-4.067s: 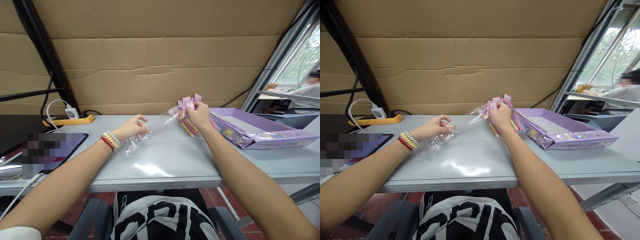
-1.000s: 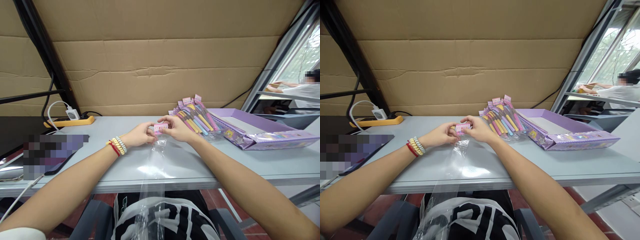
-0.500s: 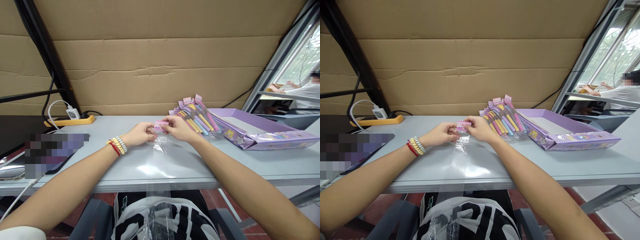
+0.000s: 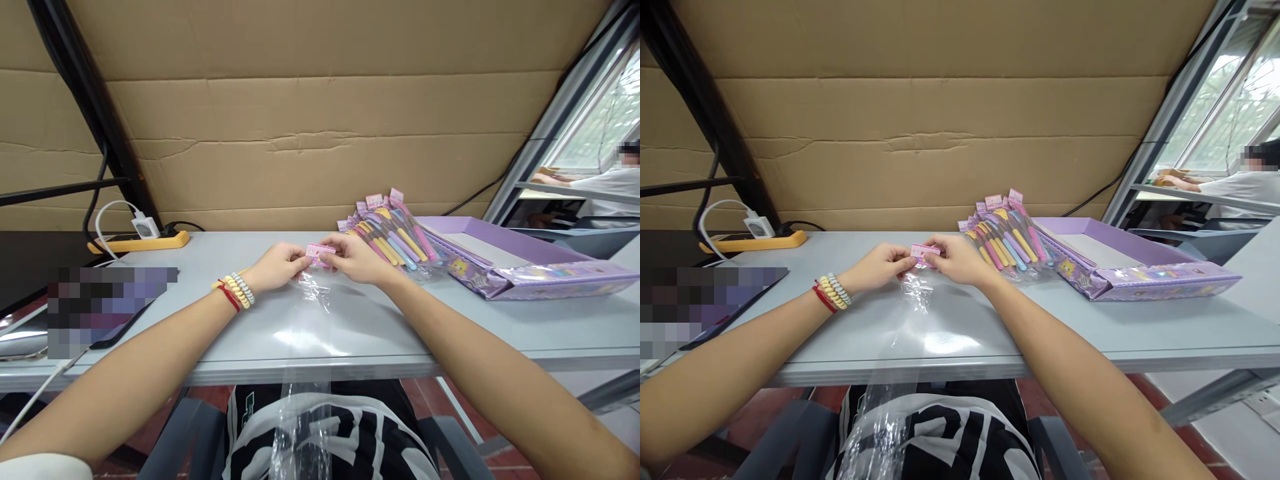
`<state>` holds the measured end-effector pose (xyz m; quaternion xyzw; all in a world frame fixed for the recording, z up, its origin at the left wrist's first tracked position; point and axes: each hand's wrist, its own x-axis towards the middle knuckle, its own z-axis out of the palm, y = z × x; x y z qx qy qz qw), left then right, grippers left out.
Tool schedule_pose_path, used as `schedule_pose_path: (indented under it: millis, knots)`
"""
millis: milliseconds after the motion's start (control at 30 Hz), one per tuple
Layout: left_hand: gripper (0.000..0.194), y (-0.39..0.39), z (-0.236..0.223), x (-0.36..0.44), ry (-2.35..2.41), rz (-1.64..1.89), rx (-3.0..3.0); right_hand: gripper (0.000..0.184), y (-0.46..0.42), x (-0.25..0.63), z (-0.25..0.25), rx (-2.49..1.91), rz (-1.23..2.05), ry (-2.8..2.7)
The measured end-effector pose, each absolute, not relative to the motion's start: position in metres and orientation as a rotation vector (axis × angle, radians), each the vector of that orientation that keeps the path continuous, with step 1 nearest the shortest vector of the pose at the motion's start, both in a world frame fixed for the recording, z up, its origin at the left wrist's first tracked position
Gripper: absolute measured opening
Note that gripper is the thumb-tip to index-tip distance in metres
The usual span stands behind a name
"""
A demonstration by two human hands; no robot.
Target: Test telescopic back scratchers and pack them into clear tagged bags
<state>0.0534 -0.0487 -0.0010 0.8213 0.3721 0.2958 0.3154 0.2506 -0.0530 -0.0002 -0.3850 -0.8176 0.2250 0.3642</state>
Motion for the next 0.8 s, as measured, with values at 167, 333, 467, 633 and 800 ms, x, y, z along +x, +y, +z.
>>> schedule_pose_path:
  millis: [167,333,467,633,800]
  knots:
    - [0.023,-0.0445,-0.0056,0.0521,0.919,0.780,2.139,0.018,-0.0533,0.2517,0.0002,-1.009,0.494,-2.144]
    - [0.027,-0.0426,-0.0088,0.0521,0.831,0.778,2.057,0.015,-0.0563,0.2510,0.0032,-1.039,0.417,-2.132]
    - [0.026,-0.0446,-0.0071,0.0527,0.837,0.768,2.060,0.016,-0.0586,0.2510,0.0048,-1.049,0.370,-2.146]
    - [0.033,-0.0469,-0.0033,0.0530,0.903,0.793,2.096,0.016,-0.0578,0.2523,0.0040,-1.008,0.275,-2.214]
    - [0.035,-0.0469,-0.0028,0.0530,0.923,0.798,2.173,0.017,-0.0574,0.2529,0.0037,-0.991,0.256,-2.257]
